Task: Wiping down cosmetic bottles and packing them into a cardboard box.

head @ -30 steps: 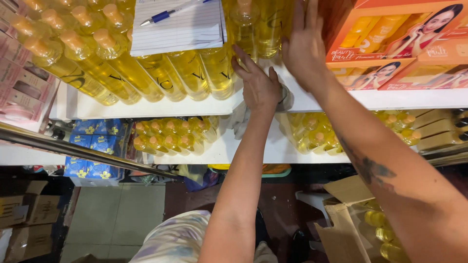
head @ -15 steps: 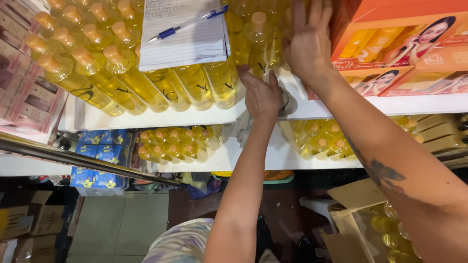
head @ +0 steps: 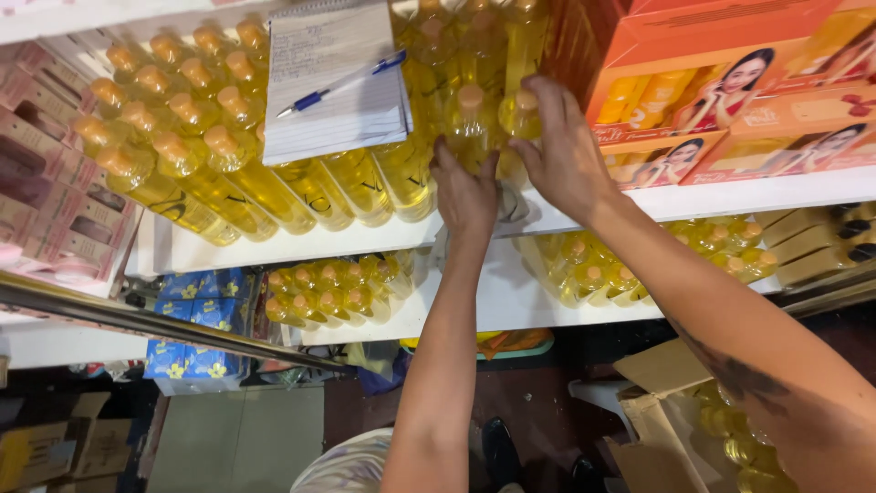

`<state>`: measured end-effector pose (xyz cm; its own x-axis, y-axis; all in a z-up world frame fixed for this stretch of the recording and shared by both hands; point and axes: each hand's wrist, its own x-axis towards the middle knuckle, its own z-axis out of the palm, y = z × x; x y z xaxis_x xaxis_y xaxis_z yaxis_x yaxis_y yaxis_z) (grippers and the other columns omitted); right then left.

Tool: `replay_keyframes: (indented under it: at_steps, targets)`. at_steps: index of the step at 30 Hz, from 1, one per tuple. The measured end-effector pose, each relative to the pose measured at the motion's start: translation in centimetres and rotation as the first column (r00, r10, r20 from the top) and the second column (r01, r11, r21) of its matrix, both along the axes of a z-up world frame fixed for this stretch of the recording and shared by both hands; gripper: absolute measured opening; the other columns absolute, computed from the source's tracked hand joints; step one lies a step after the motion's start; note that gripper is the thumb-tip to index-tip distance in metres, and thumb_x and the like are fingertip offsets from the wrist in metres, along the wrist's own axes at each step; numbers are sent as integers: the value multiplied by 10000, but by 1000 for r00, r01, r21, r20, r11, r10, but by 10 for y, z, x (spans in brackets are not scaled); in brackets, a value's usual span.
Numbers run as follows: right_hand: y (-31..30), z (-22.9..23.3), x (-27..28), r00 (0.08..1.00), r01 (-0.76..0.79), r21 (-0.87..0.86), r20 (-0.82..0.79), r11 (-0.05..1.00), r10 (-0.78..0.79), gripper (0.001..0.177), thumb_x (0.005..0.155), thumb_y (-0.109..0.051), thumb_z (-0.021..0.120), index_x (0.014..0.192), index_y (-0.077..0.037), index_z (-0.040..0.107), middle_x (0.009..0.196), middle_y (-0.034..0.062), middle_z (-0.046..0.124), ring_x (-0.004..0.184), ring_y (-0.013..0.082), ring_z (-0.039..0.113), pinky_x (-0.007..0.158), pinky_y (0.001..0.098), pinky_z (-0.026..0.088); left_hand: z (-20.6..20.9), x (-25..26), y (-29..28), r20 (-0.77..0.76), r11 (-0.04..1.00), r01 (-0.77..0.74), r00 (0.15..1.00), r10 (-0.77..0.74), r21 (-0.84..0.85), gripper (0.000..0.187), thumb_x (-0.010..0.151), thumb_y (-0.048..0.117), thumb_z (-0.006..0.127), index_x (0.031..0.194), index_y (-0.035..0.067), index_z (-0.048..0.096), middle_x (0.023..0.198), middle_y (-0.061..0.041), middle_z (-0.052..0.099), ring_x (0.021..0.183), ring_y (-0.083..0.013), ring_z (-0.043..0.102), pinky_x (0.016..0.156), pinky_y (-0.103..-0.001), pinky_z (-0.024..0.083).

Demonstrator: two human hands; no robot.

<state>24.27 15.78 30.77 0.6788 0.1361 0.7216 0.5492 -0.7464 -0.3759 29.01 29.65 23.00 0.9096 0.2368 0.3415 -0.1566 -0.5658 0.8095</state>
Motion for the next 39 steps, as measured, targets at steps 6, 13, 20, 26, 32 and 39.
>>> replay_keyframes:
  at_steps: [6,13,20,26,32,39]
  targets:
    - [-17,45,-88,926,157,48,-354,986,-130,674,889,-120,782,1446,-46,409,1402,243,561,892,418,662,880,478,533,10,-46,4,202,984,167,963,-177,62,886,757,350,914,1419,-18,454,1336,-257,600,1175,-446,618,945,-489,512]
    - [-94,58,-180,819,284,150,-552,947,-158,683,836,-214,801,1402,-111,433,1396,133,604,1125,307,676,773,414,618,76,-126,-43,-193,811,571,787,-585,-128,798,662,315,845,1341,34,536,1234,-144,704,851,-334,756,794,-421,586]
    - [-183,10,-276,730,455,93,-609,886,-311,780,768,-251,829,1443,-125,457,1426,138,573,1193,307,639,832,407,611,9,-165,-159,-240,548,836,526,-816,-30,898,573,403,879,1306,-1,551,1193,-208,719,1101,-315,706,936,-408,562]
    - [-230,-48,-350,535,680,35,-707,732,-463,770,728,-195,856,1419,-136,521,1361,143,588,973,296,683,821,402,570,-75,-222,-244,-366,363,931,326,-871,-34,1060,546,433,881,1396,-41,461,1253,-249,685,1155,-365,682,950,-436,555]
    - [-261,-138,-406,435,763,21,-756,647,-488,861,712,-208,872,1486,-156,500,1337,183,568,1053,329,652,890,419,553,-172,-272,-288,-553,265,962,186,-812,-67,1073,575,452,913,1461,46,465,1348,-216,638,1249,-370,619,1025,-470,496]
    - [-265,-231,-443,321,818,41,-860,573,-397,880,717,-245,876,1495,-155,474,1412,183,502,1268,345,570,1003,433,533,-207,-300,-295,-670,255,960,114,-734,-116,1046,600,353,893,1497,122,406,1329,-191,658,1219,-355,651,1075,-444,499]
